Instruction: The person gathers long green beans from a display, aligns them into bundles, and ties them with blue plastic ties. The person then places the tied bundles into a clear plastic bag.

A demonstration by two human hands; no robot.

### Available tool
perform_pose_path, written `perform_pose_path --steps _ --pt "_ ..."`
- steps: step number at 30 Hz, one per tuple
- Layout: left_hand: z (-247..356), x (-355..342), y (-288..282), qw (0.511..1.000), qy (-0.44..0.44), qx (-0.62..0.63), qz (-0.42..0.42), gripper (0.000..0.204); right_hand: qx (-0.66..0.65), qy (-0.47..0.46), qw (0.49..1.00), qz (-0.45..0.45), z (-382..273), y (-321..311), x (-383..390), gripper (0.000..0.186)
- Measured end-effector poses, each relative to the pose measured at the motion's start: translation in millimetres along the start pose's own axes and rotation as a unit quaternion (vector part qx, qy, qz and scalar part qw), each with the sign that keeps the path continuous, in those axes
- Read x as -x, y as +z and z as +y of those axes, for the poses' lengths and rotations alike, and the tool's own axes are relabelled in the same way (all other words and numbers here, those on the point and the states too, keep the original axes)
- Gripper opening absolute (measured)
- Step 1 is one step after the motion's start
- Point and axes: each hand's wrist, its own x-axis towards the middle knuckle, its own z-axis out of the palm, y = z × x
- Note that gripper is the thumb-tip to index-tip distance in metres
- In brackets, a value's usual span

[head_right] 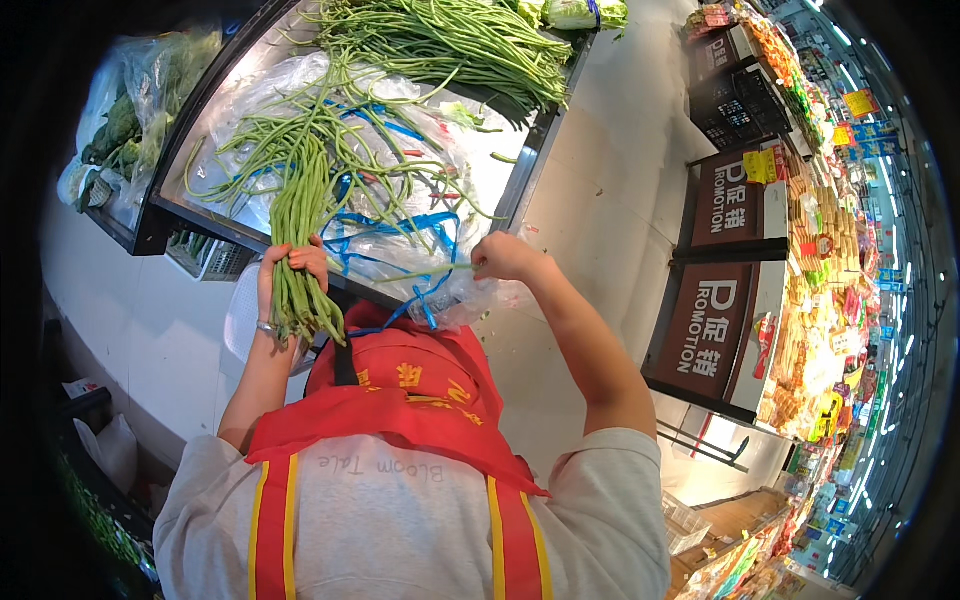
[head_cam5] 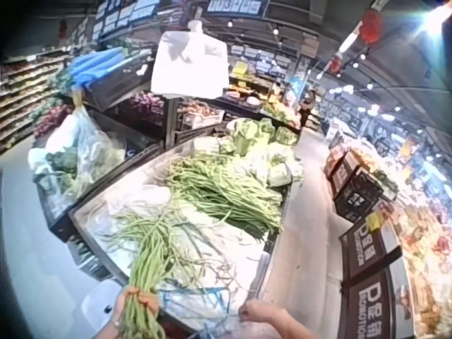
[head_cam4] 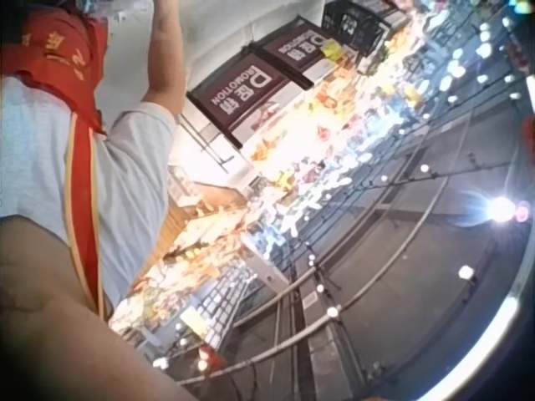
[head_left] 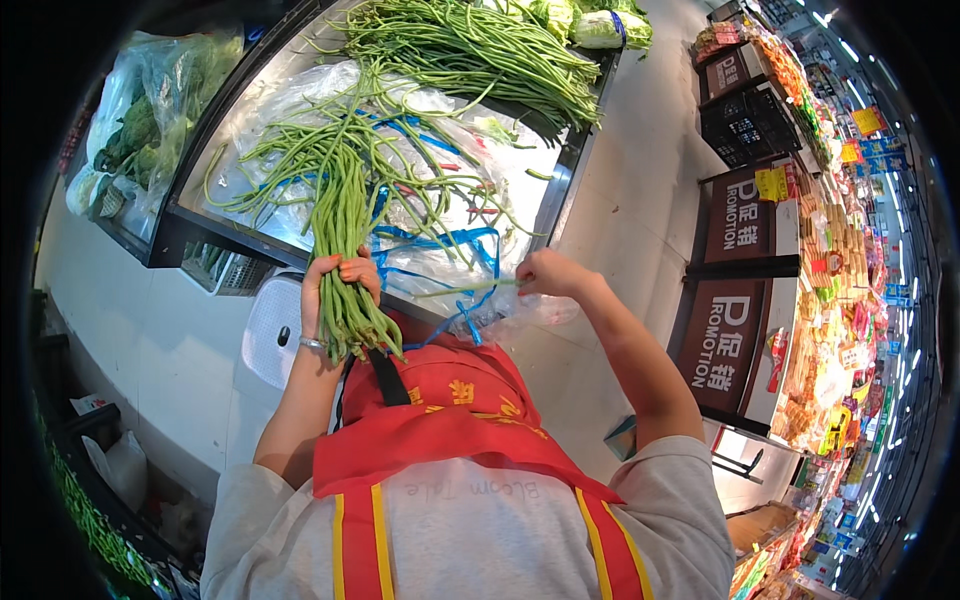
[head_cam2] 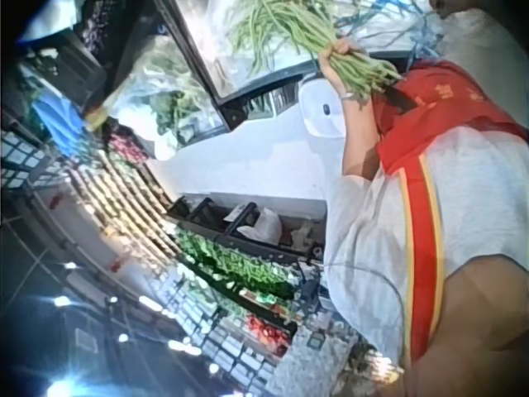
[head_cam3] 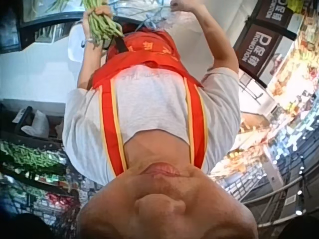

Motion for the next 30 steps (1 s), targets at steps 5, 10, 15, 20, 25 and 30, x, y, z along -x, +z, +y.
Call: perform_pose_path --steps 5,10,15,20,25,30 --pt "-2 -2 -7 1.0 -0.003 0.014 -0.007 0.037 -0.121 0.013 0.924 0.364 2 -56 41 0.01" --pt "-16 -18 -21 0.989 0.063 -0.12 0.052 0.034 -0.384 -0.013 0.78 0.494 -46 -109 51 0.021" --pt "-23 -38 -29 0.971 0.042 -0.226 0.068 0.022 -0.564 -0.046 0.79 0.237 -104 -103 11 0.028" --pt "-34 -39 -18 0.988 -0.021 -0.153 0.005 0.024 -0.603 -0.074 0.778 0.163 -139 -94 -56 0.03" --pt "-48 -26 3 0.985 0.02 -0.169 0.013 0.027 -0.565 -0.071 0.801 0.185 -171 -103 -127 0.029" --pt "-25 -27 -19 0.996 -0.023 -0.042 -0.07 0.034 -0.582 -0.064 0.789 0.188 -158 -95 -162 0.033"
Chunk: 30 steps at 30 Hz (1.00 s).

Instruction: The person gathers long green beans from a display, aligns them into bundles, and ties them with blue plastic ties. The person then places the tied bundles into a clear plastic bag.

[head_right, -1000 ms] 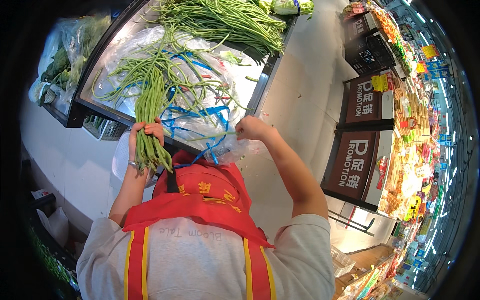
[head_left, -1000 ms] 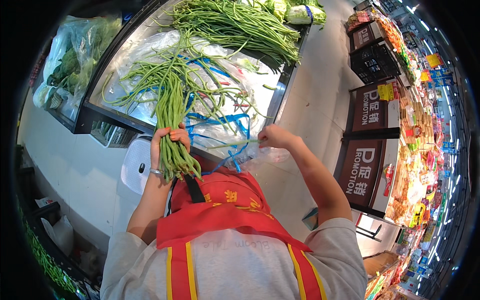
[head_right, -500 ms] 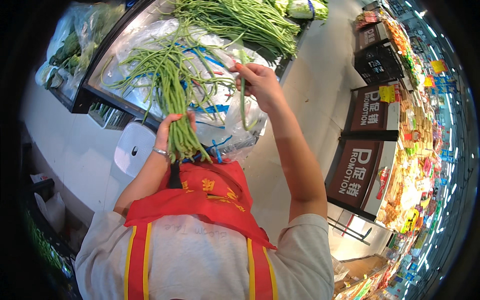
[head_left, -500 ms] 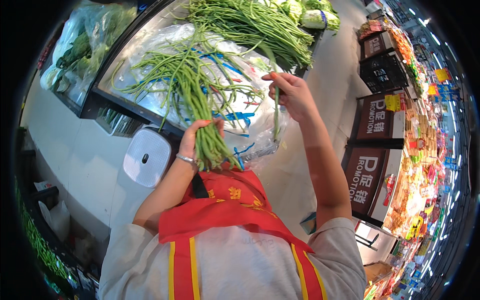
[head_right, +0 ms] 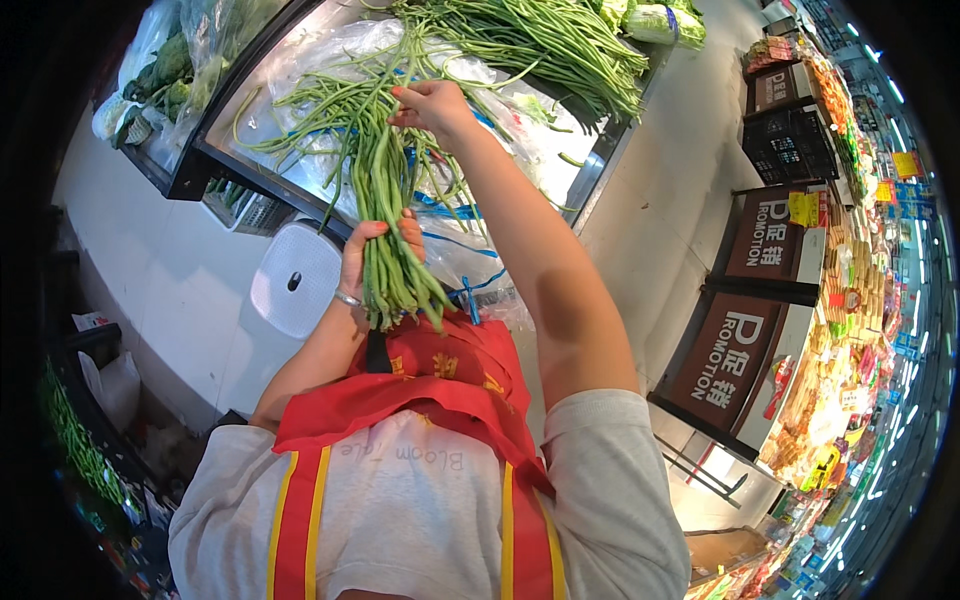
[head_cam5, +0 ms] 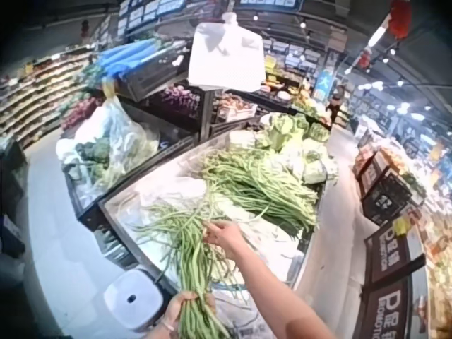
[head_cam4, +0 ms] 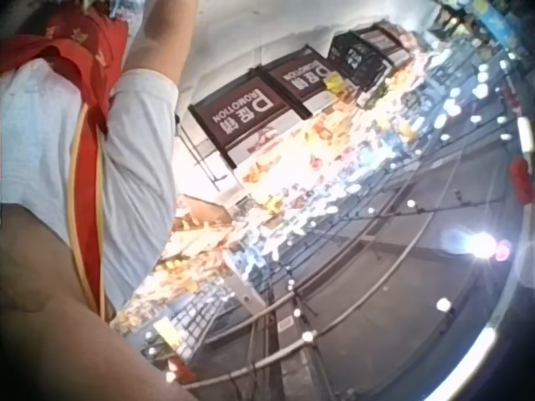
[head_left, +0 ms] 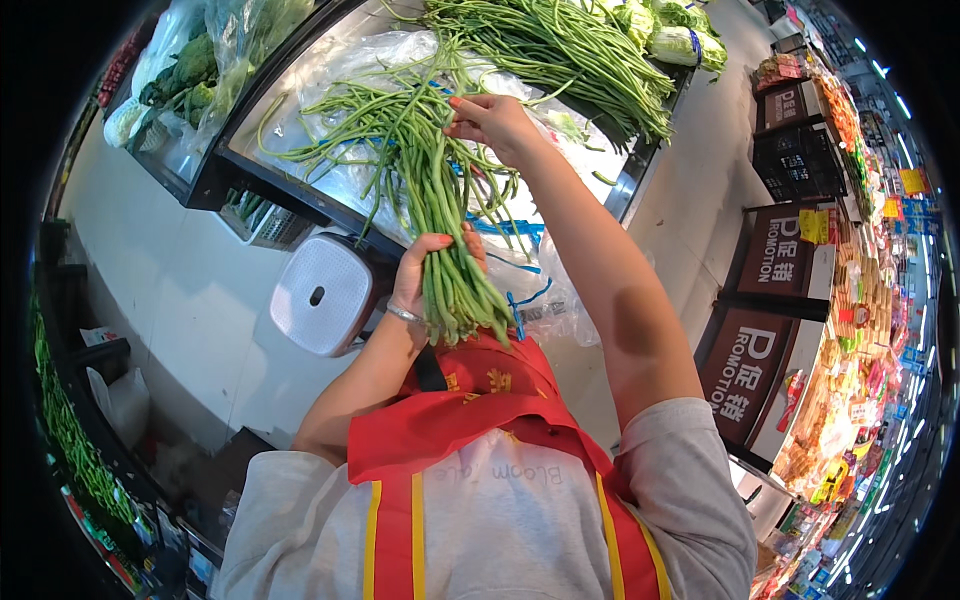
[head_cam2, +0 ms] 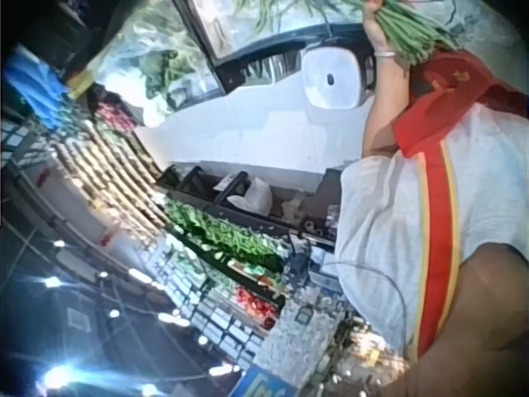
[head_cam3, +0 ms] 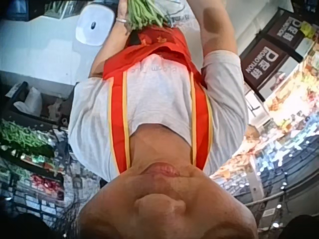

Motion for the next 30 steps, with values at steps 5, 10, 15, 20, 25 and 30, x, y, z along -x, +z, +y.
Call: perform_pose_path --steps 5,10,15,20,25,30 --pt "4 3 7 0.997 0.023 0.053 -0.049 0.03 0.037 -0.006 0.999 -0.015 35 -12 87 0.043" --pt "3 -2 9 0.998 0.026 0.046 -0.018 0.028 -0.078 0.113 0.987 -0.085 49 -26 194 0.029" --pt "-1 -7 10 0.999 -0.012 0.053 -0.002 0.026 0.007 0.094 0.995 -0.034 36 -18 228 0.019" --pt "-10 -7 12 0.995 0.062 -0.067 0.051 0.029 0.238 -0.069 0.965 0.082 34 -2 221 0.012" --pt "5 -2 0 1.0 0.003 -0.01 -0.027 0.031 0.266 -0.079 0.961 0.007 31 1 210 0.016" --pt "17 14 22 0.993 -0.003 0.084 -0.081 0.032 0.602 -0.269 0.751 0.027 75 -72 161 0.044"
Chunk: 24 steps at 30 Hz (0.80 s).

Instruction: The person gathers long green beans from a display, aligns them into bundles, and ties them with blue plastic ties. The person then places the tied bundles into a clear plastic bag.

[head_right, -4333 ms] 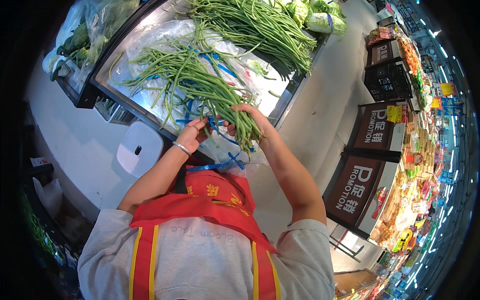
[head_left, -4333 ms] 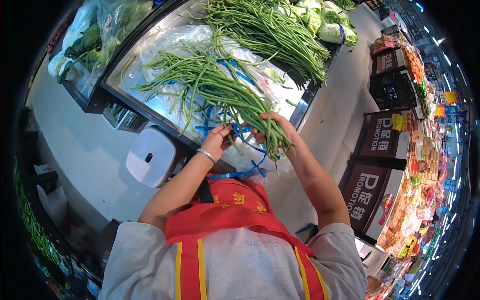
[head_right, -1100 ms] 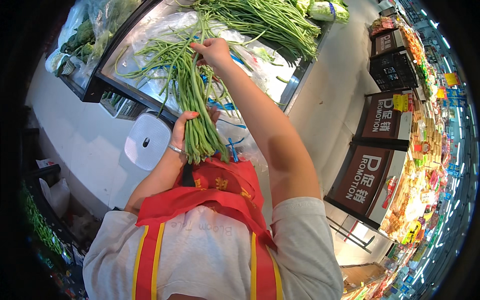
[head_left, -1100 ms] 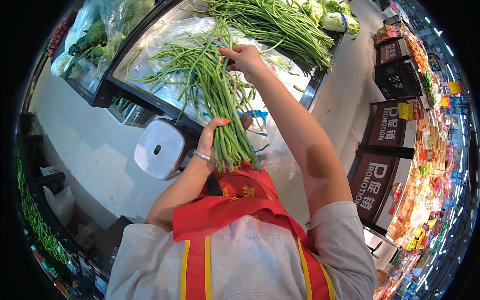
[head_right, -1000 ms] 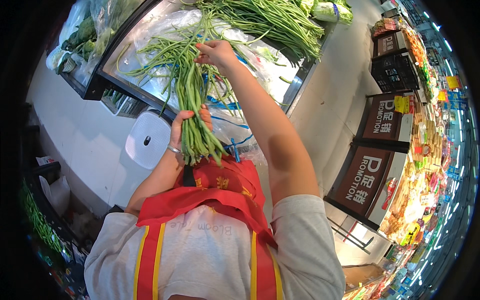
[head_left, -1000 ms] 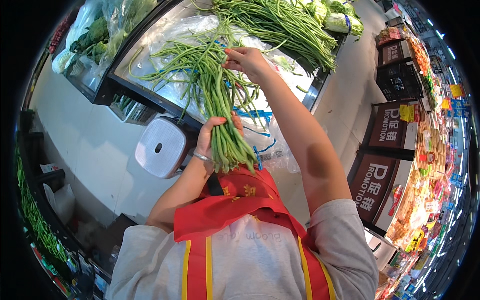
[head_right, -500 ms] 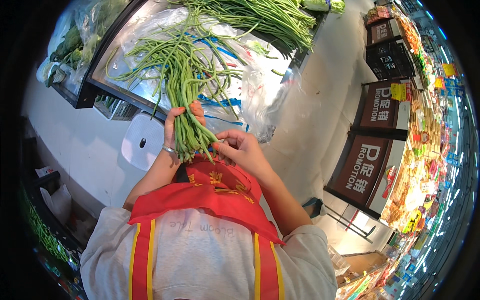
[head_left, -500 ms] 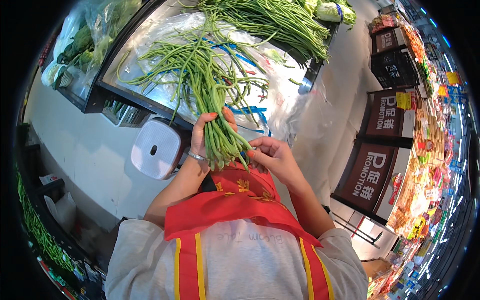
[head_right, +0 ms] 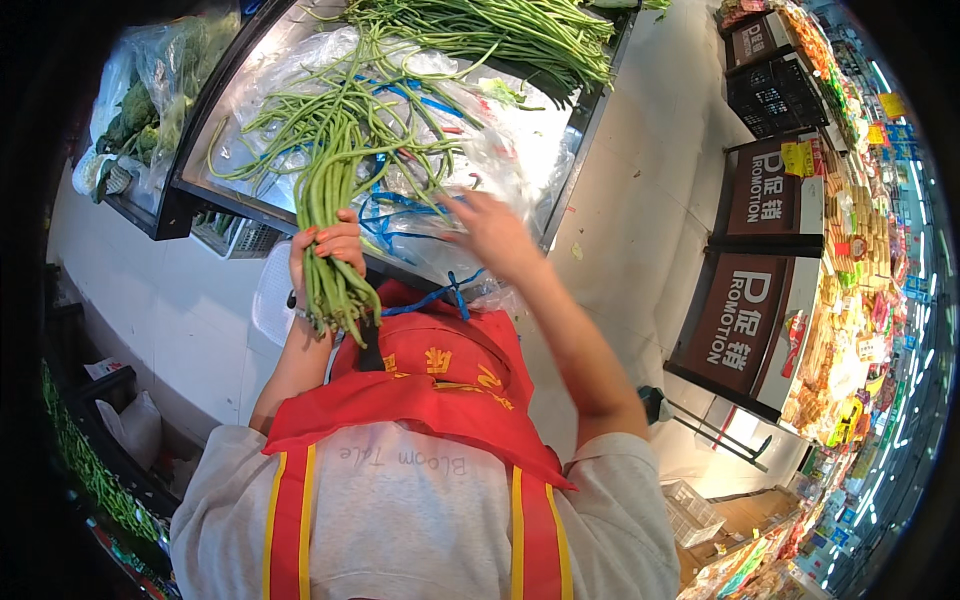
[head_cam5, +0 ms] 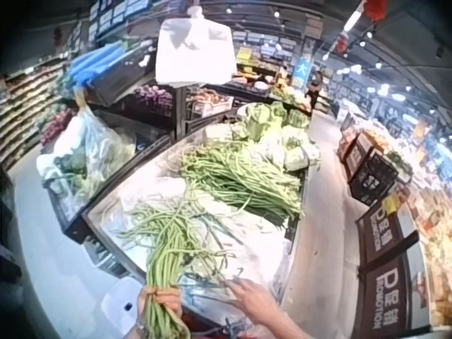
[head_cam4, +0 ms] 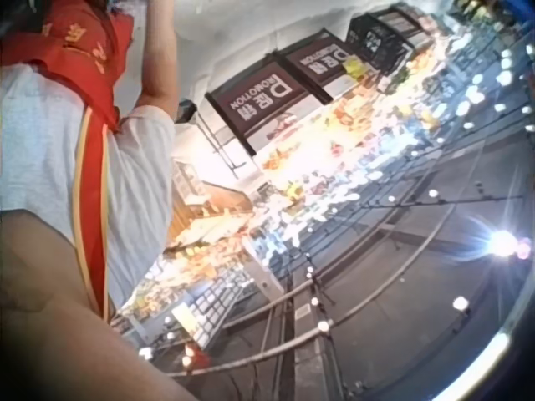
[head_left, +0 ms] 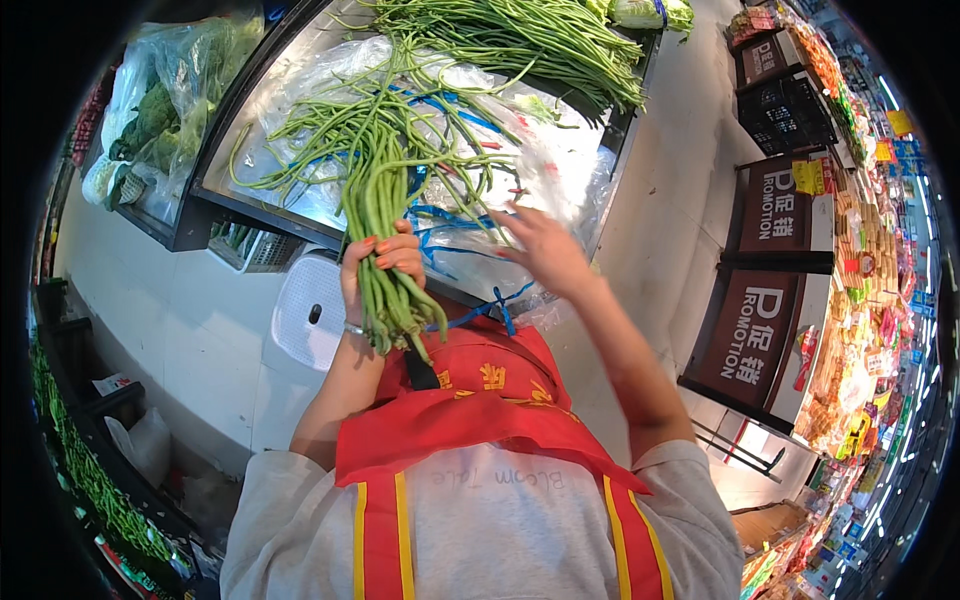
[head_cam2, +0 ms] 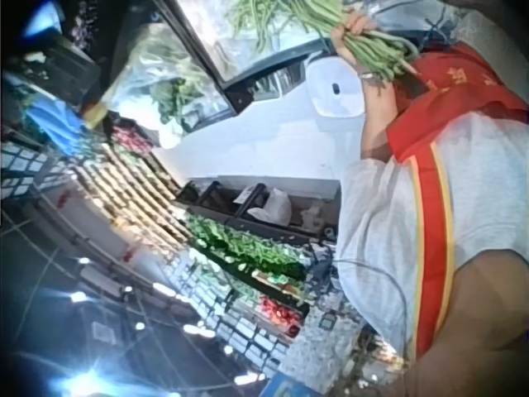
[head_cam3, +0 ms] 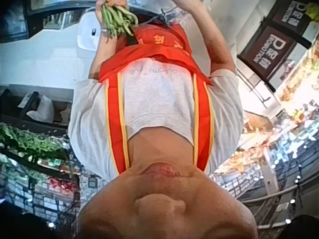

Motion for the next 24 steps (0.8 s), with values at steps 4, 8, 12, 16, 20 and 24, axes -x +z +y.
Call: perform_pose_path --steps 4,8,12,16,20,24 --pt "7 22 1 0.999 0.035 0.002 0.025 0.033 0.081 0.422 0.874 -0.225 92 -36 72 0.054" --pt "2 31 -23 0.997 0.047 -0.035 0.056 0.034 0.125 0.321 0.939 -0.004 72 -50 55 0.022" --pt "-3 25 -29 0.996 0.05 -0.029 0.069 0.032 -0.125 0.317 0.939 -0.041 40 32 -11 0.025" --pt "-4 23 -22 0.996 0.051 -0.028 0.071 0.033 0.059 0.303 0.938 -0.157 50 111 -17 0.034" --pt "-3 27 -25 0.996 0.055 -0.024 0.061 0.032 -0.249 0.377 0.889 0.077 46 129 -20 0.038" --pt "-6 25 -26 0.994 0.063 -0.038 0.075 0.033 -0.231 0.34 0.908 -0.084 -2 142 -28 0.033"
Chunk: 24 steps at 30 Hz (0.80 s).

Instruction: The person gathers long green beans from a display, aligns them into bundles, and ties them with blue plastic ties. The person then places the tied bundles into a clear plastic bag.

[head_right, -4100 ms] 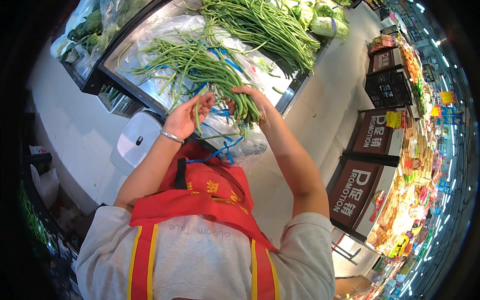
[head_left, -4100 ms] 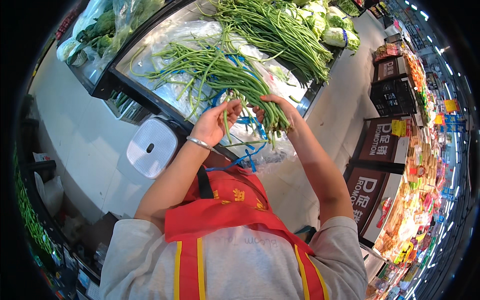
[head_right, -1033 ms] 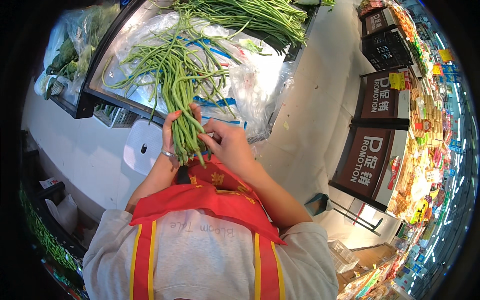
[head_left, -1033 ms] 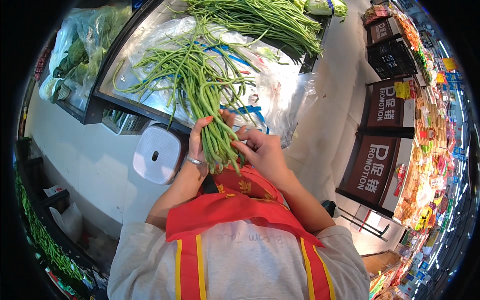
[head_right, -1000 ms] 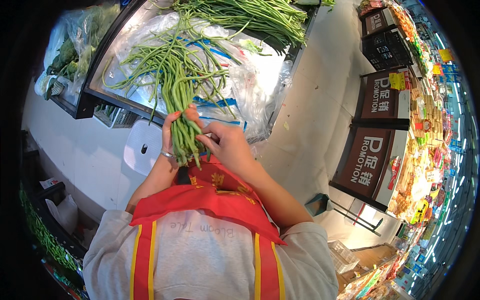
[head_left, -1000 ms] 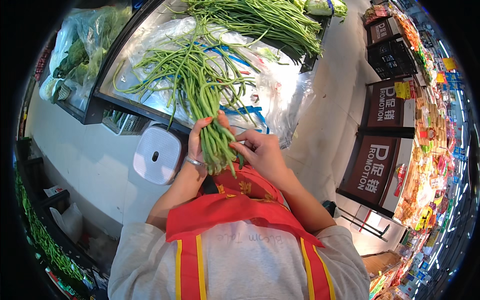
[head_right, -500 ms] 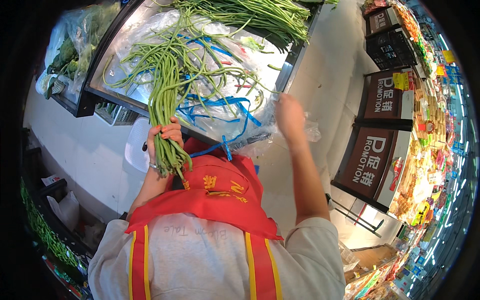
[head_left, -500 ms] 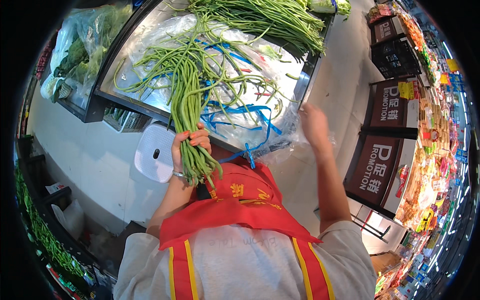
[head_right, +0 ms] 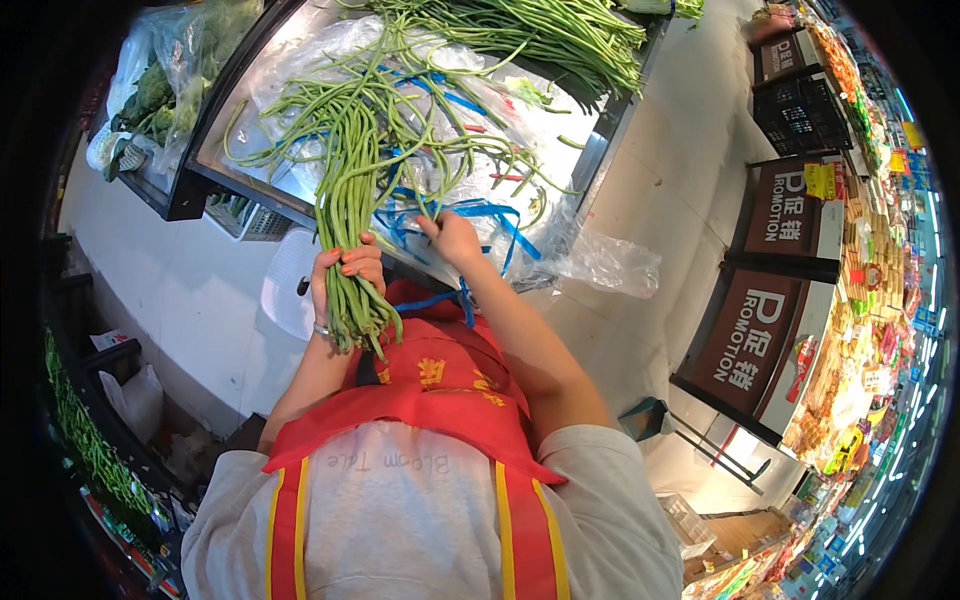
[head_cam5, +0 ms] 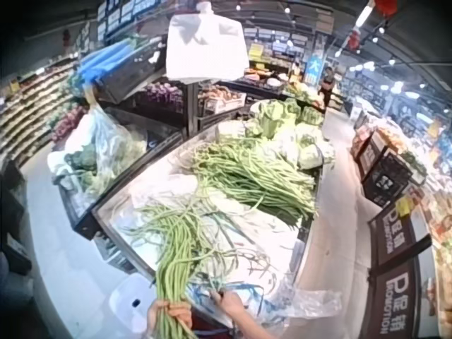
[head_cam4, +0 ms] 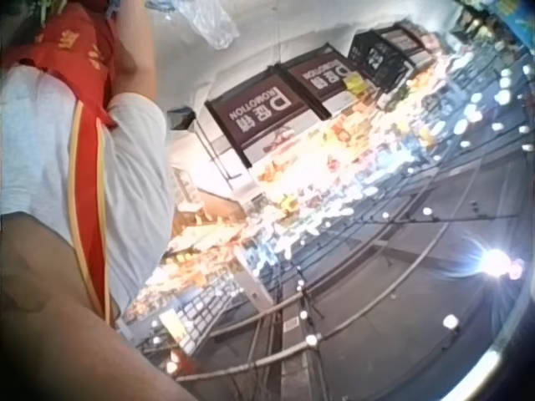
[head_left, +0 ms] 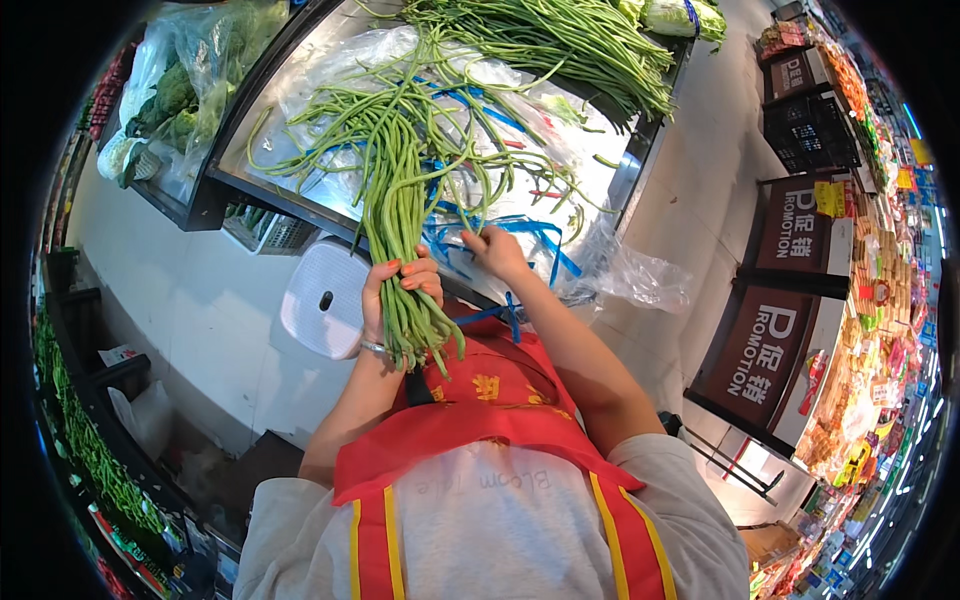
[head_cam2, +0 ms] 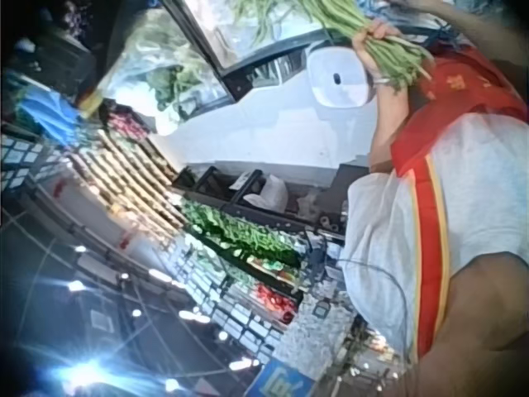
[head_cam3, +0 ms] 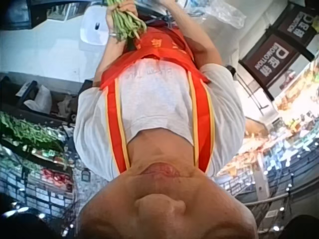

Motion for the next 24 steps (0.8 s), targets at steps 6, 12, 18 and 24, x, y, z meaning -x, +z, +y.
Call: perform_pose_path --steps 6,12,18,24 --pt "4 -1 -8 1.0 -0.01 -0.015 0.002 0.034 0.045 -0.139 0.973 0.177 2 -19 12 0.021" --pt "-14 -8 -13 0.973 0.051 -0.184 0.127 0.031 0.106 -0.238 0.958 0.122 -93 -82 105 0.009" --pt "-13 -5 -22 0.964 0.071 -0.225 0.122 0.028 0.217 -0.253 0.942 -0.036 -96 -71 121 0.027" --pt "-10 0 -5 0.992 0.058 -0.093 0.054 0.031 0.17 -0.248 0.935 -0.187 -47 -122 94 0.038"
